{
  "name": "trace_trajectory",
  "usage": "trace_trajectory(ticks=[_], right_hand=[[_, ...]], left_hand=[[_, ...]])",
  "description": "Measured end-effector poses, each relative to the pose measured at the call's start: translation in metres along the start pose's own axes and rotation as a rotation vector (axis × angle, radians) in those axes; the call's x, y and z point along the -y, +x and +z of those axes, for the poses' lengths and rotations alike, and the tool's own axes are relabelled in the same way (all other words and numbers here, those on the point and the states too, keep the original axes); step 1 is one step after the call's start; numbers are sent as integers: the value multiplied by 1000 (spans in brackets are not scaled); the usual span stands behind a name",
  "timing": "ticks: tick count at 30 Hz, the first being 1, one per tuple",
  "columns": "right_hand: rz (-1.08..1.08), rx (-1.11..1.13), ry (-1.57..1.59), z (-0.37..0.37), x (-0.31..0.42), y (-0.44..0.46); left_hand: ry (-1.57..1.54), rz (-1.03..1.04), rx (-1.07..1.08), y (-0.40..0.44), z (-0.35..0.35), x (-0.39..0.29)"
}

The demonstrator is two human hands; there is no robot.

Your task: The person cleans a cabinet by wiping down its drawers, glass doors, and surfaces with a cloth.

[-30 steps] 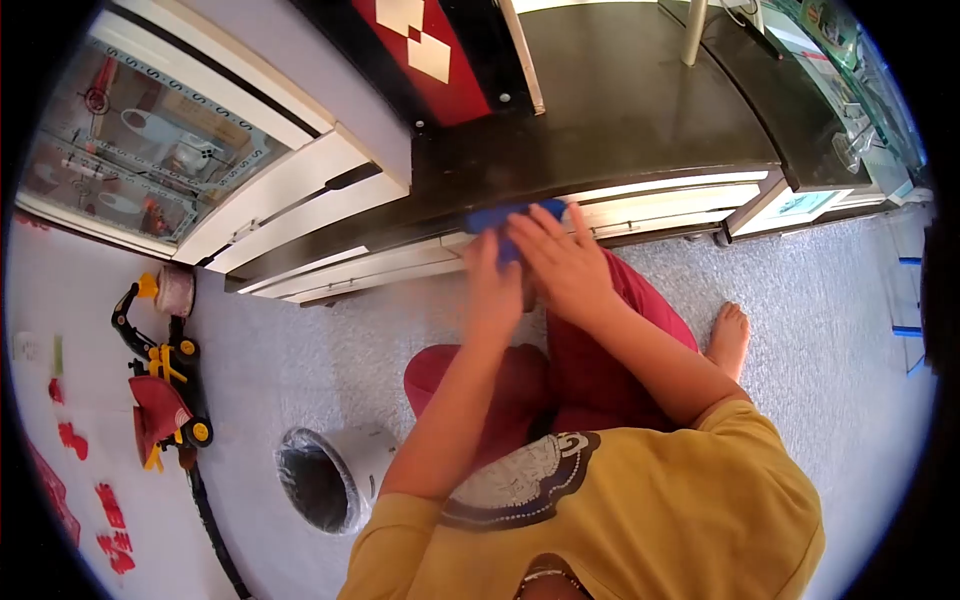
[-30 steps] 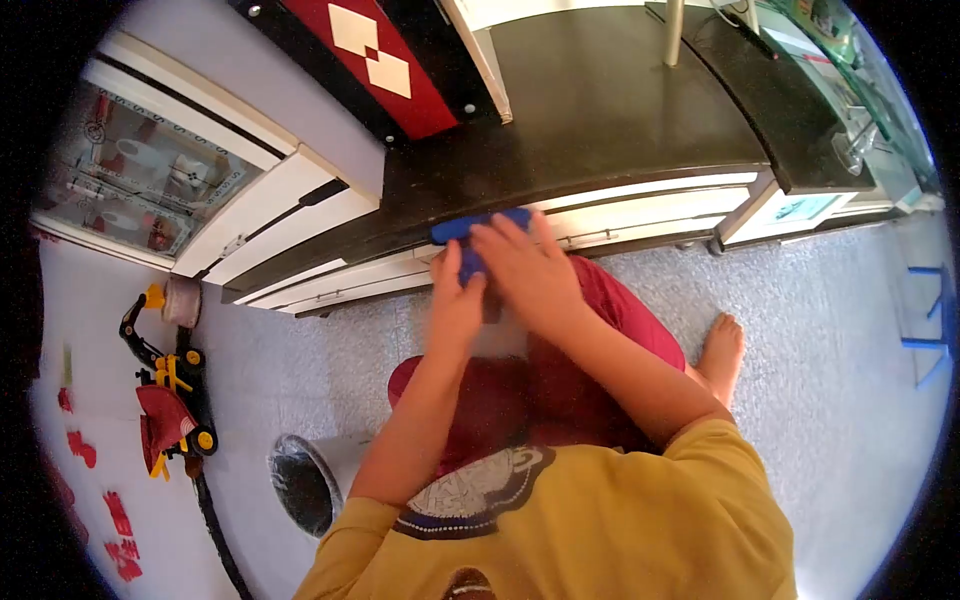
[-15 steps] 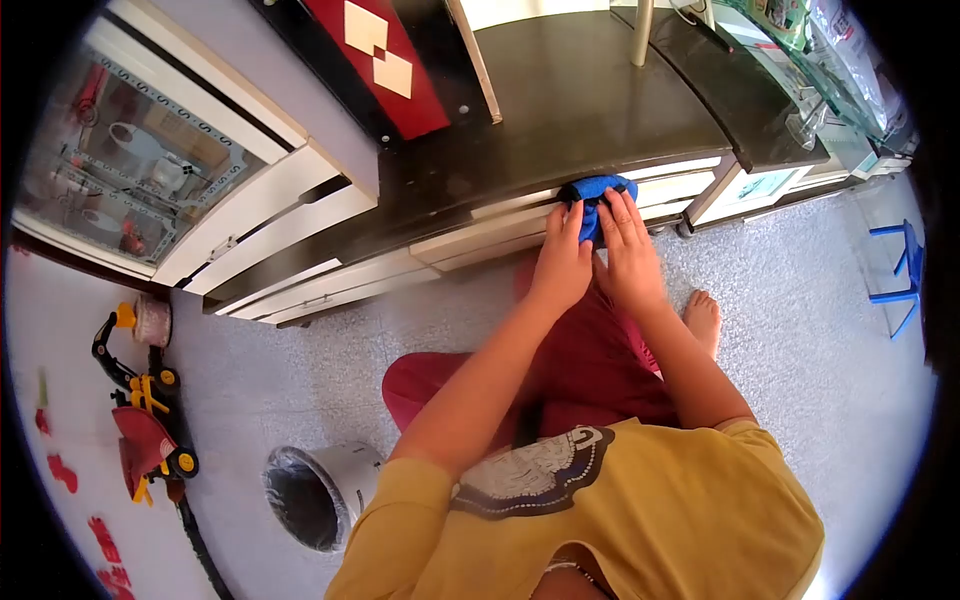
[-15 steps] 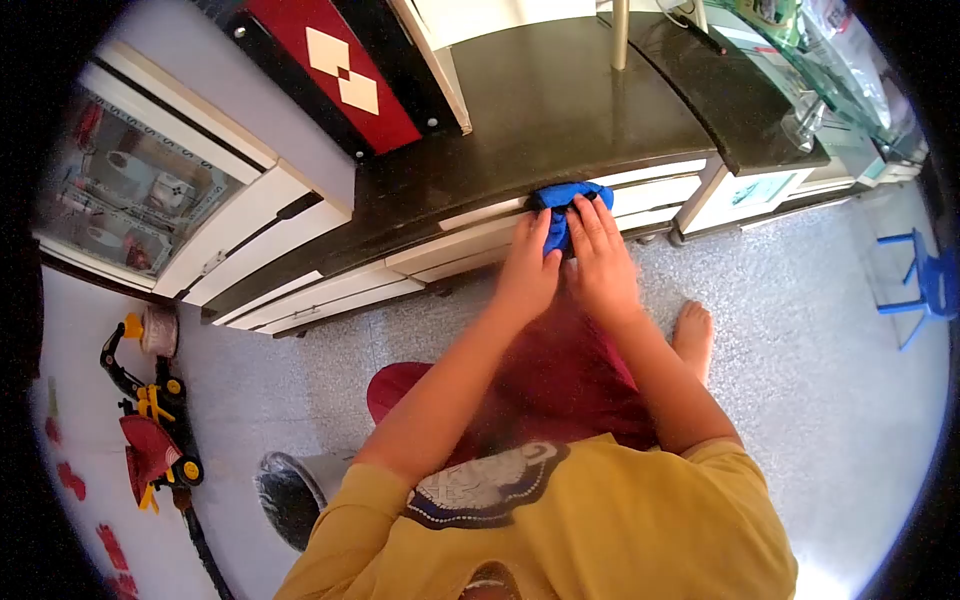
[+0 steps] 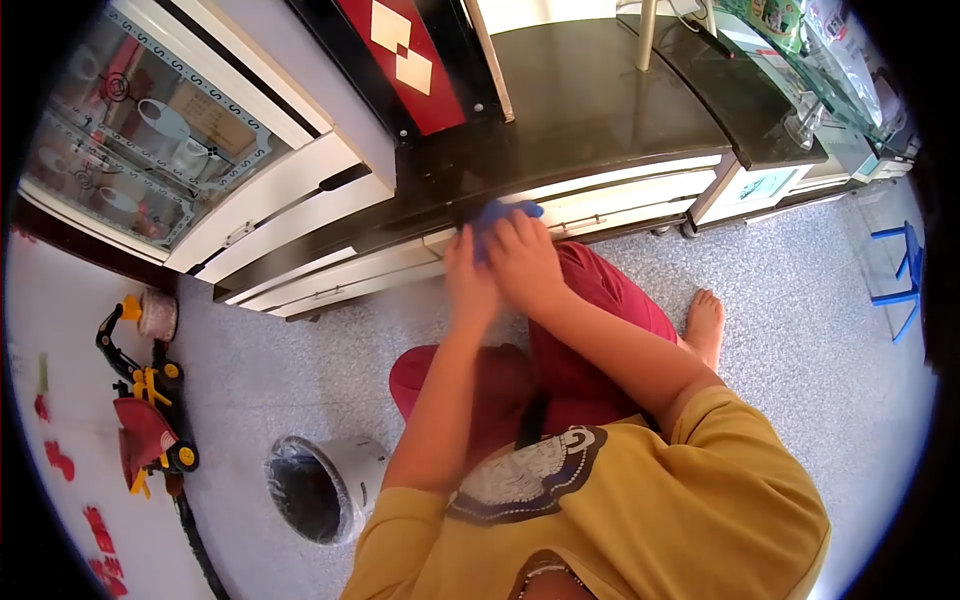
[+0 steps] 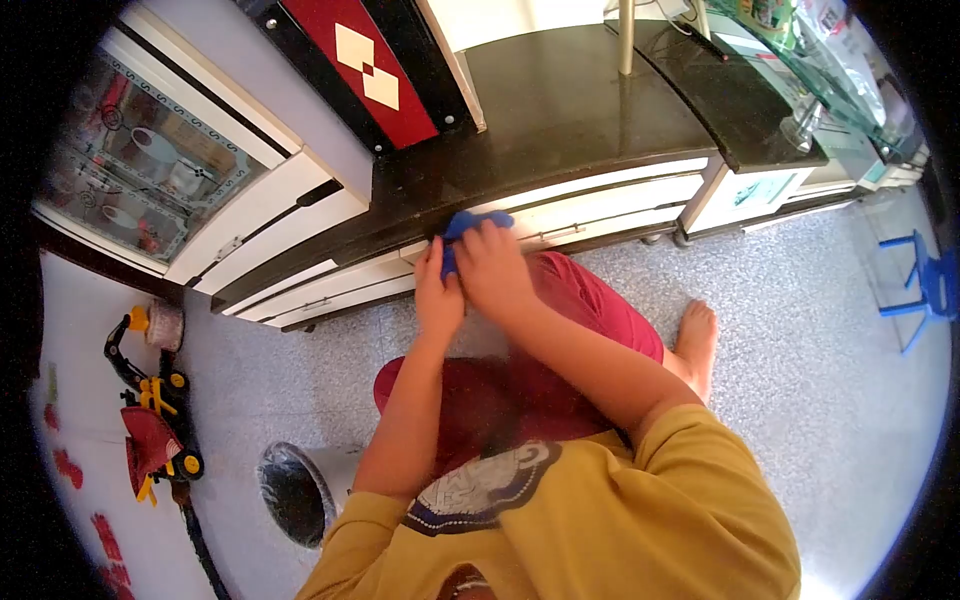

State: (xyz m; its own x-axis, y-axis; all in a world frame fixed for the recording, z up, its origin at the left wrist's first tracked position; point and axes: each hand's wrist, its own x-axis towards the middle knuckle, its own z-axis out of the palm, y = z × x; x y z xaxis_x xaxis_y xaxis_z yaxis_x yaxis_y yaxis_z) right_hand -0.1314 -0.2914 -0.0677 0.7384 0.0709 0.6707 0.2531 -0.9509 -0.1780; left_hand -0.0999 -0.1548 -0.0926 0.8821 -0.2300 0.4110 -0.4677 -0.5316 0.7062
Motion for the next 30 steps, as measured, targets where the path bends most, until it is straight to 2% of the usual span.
trace_trajectory(ticks=[6, 11, 13, 16, 18, 20, 21, 22, 25, 28, 30], right_hand=[[-71, -68, 18, 2, 22, 13], [-72, -133, 78, -1, 8, 9], [-50, -127, 104, -6, -6, 6], [48, -92, 173, -28, -31, -4], [93, -68, 75, -30, -56, -17], [154, 4, 31, -52, -78, -24], [174, 39, -18, -64, -89, -28], [164, 4, -60, -69, -103, -34], [165, -72, -162, -78, -135, -45], [195, -77, -172, -95, -151, -48], [231, -47, -177, -103, -165, -54]], left_hand=[[-32, -33, -106, -4, -12, 15], [98, -114, 28, -1, -19, 16], [142, -173, 114, 2, -16, -7], [121, -87, 174, 3, 5, -20], [141, 41, 215, 5, 24, -30], [137, 46, 300, 13, 41, -57], [49, 37, 345, 16, 49, -68], [41, 105, 346, 16, 59, -71], [-199, 79, 458, 19, 74, -86], [-412, -6, 501, 12, 67, -88], [-433, -68, 480, -1, 53, -67]])
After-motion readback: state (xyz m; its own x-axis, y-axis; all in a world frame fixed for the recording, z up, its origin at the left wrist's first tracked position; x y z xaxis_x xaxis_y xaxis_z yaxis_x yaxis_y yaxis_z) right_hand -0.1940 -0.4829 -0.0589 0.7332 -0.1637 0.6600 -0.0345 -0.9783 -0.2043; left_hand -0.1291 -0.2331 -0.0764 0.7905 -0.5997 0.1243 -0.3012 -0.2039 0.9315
